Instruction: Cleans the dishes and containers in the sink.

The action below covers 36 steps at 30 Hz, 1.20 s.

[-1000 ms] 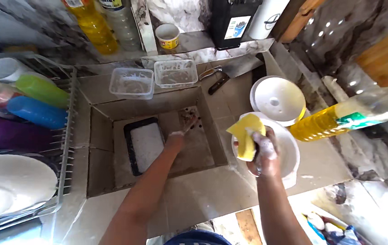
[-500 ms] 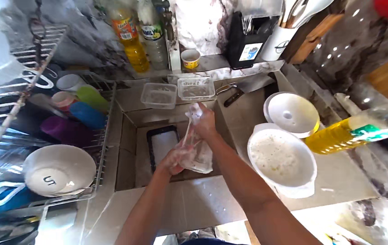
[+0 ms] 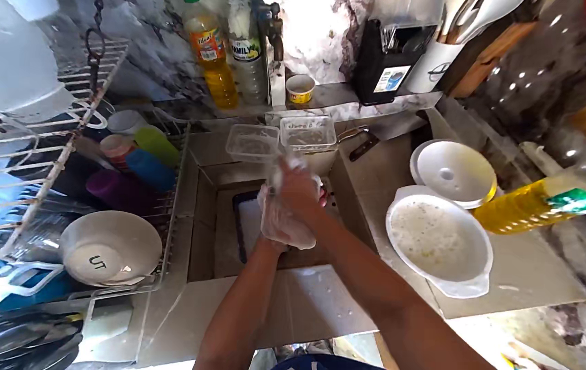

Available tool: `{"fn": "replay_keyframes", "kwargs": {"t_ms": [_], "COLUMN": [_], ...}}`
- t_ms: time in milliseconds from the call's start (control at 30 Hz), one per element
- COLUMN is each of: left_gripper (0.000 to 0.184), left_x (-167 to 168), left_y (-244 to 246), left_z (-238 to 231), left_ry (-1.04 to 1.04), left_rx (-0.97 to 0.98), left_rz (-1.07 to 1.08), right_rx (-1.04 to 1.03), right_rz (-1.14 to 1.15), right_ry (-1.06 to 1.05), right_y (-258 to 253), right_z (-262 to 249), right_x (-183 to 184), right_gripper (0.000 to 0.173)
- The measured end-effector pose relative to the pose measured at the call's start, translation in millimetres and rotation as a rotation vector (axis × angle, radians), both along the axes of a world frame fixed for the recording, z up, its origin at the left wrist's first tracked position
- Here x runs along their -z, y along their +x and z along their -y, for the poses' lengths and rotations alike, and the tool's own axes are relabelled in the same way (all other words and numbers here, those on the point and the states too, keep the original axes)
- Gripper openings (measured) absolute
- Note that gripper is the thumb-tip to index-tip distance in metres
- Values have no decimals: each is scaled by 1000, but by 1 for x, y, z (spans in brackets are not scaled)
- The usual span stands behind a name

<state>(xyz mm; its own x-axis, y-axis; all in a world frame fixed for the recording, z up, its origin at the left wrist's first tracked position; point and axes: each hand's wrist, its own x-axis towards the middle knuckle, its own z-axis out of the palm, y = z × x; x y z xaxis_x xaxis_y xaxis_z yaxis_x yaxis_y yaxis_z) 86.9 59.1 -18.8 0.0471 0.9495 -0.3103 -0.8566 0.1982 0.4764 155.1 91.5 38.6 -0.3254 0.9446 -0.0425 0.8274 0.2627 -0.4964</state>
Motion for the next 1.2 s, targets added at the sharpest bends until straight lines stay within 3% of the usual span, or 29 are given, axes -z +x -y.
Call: {"fn": "replay_keyframes", "kwargs": {"t_ms": [33,100,133,233,300,367,400,500,533,600,667,733,800,867,933,1000,1100,1200], "left_gripper": [59,45,46,69,49,58,59,27,27,35,44,48,44,38,68,82,57,25], "left_x": [-12,-5,-4,-9,-8,-17,-20,-18,-21,-25,-27,-29,-36,-44,-50,-57,-69,-79], "left_y": [-8,-17,-19,-11,0,-6,-10,-26,-30,-35,-39,-44,-42,-42,-48,-48,-50,-55], "left_z": [13,7,2,-11,-17,-15,-14,2,7,15,24,32,45,58,66,70,65,61], "left_ry": [119,437,464,144,24,-25,-58,-90,-101,-100,-74,-25,32,111,242,288,144,52], "left_rx": [1,-49,-88,18,-15,2,-23,2,42,75,69,79,78,100,187,264,284,47], "left_rz": [-56,-110,-168,-281,-658,-898,-925,-732,-679,-644,-663,-682,-670,-651,-601,-598,-767,-794], "right_rx": [56,60,39,76,199,299,326,424,449,436,391,295,-14,-193,-88,89,45,-183], "right_rz": [22,-23,-115,-474,-728,-895,-973,-1199,-1141,-730,-400,-446,-593,-497,-304,-329,-391,-512], "right_ry": [-1,-54,-75,-225,-321,-360,-354,-422,-447,-374,-202,22,165,272,164,86,237,731], "right_y": [7,12,10,0,7,25,34,50,52,56,59,48,23,3,4,6,-20,-49], "right_z": [-5,22,47,77,57,43,41,43,42,38,38,48,56,43,6,-23,-5,27], "right_x": [3,11,16,6,0,-1,4,34,42,48,37,27,28,26,4,-24,-43,-18], "right_gripper": [78,74,71,81,71,57,51,26,25,33,57,61,50,49,51,45,35,23]}}
